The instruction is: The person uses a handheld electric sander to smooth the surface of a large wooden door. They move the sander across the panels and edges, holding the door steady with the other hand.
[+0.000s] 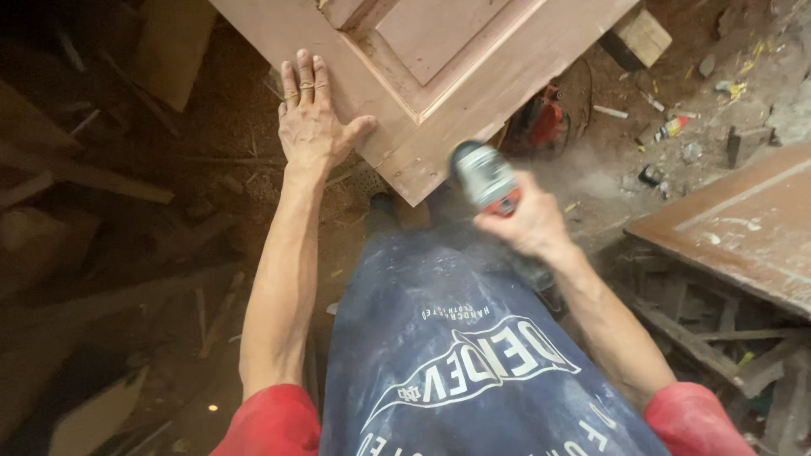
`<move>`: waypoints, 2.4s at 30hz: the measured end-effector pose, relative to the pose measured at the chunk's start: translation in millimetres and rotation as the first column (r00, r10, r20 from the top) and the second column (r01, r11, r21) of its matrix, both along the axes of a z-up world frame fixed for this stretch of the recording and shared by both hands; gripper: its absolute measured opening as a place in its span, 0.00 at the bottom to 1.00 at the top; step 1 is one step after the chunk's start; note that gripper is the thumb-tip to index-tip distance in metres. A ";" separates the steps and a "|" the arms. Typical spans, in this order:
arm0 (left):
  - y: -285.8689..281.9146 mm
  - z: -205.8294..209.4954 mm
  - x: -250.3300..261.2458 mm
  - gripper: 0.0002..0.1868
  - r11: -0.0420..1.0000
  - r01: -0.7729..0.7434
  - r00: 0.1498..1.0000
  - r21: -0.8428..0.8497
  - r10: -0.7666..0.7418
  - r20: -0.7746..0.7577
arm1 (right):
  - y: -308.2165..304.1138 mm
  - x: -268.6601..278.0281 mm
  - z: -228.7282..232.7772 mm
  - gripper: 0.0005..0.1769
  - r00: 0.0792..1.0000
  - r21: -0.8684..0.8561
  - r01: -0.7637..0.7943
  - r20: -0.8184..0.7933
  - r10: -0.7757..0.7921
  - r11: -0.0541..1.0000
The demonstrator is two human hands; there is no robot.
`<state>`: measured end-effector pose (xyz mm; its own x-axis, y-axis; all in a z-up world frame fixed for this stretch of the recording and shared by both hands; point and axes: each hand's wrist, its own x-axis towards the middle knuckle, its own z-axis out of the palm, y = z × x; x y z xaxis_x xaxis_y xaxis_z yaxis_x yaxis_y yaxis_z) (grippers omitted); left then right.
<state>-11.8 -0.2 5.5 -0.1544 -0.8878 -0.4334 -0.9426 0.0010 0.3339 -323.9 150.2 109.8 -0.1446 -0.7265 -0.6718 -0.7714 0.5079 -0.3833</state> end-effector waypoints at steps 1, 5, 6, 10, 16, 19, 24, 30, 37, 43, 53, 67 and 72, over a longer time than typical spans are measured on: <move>1.6 1.5 0.1 0.68 1.000 -0.010 1.000 0.004 0.010 -0.003 | 9.1 13.5 -1.7 0.52 0.998 0.008 -0.054 0.021 0.054 0.999; 0.9 5.0 -1.1 0.66 0.999 -0.022 1.000 0.032 0.021 0.010 | 24.9 36.2 -6.0 0.51 0.986 0.044 -0.162 0.054 0.159 0.986; 0.6 5.2 -1.3 0.66 0.999 -0.018 1.000 0.029 0.017 0.011 | 24.0 32.9 -6.3 0.51 0.986 0.058 -0.162 0.049 0.159 0.985; 0.7 2.0 -1.0 0.66 1.000 -0.015 1.000 0.004 0.015 0.005 | 7.6 -6.8 -4.4 0.51 0.999 -0.066 0.049 0.001 -0.049 0.997; 0.2 -11.9 -1.2 0.67 1.000 -0.011 1.000 0.025 0.010 0.023 | -1.2 -12.4 -8.8 0.48 0.995 -0.148 0.096 -0.021 -0.100 0.984; 4.2 -23.2 0.9 0.60 0.988 0.000 0.999 -0.154 -0.007 -0.044 | -1.1 27.5 -15.8 0.51 0.999 -0.146 -0.017 0.030 0.022 0.989; 48.4 -42.7 8.9 0.30 0.829 -0.469 0.835 -0.306 0.303 -0.458 | -20.8 61.1 -12.5 0.47 0.990 -0.172 -0.028 0.131 0.051 0.985; 115.6 -58.9 6.5 0.18 0.488 -0.855 0.471 -0.177 0.588 -0.658 | -38.1 77.5 -12.3 0.42 0.978 -0.171 -0.144 0.126 0.166 0.975; 151.1 -81.3 -23.5 0.16 0.371 -0.928 0.301 -0.040 0.680 -0.669 | -47.6 95.2 -19.7 0.41 0.948 -0.171 -0.291 0.078 0.308 0.941; 150.6 -89.4 -37.5 0.16 0.340 -0.940 0.253 -0.005 0.690 -0.678 | -53.7 81.7 -20.1 0.42 0.949 -0.203 -0.291 0.060 0.309 0.935; 163.1 -78.2 -21.1 0.15 0.310 -0.950 0.186 0.043 0.670 -0.718 | -42.0 89.9 -8.2 0.43 0.957 -0.103 -0.278 0.058 0.284 0.955; 119.9 -20.4 -90.8 0.25 0.687 -0.565 0.779 -0.457 0.261 -0.571 | -105.8 -29.9 -7.0 0.43 0.997 -0.133 -0.039 0.067 0.049 0.990; 66.5 -26.5 -138.2 0.31 0.807 -0.336 0.913 -0.486 0.154 -0.377 | -154.9 -110.7 -11.9 0.42 0.993 -0.275 -0.052 0.084 0.078 0.960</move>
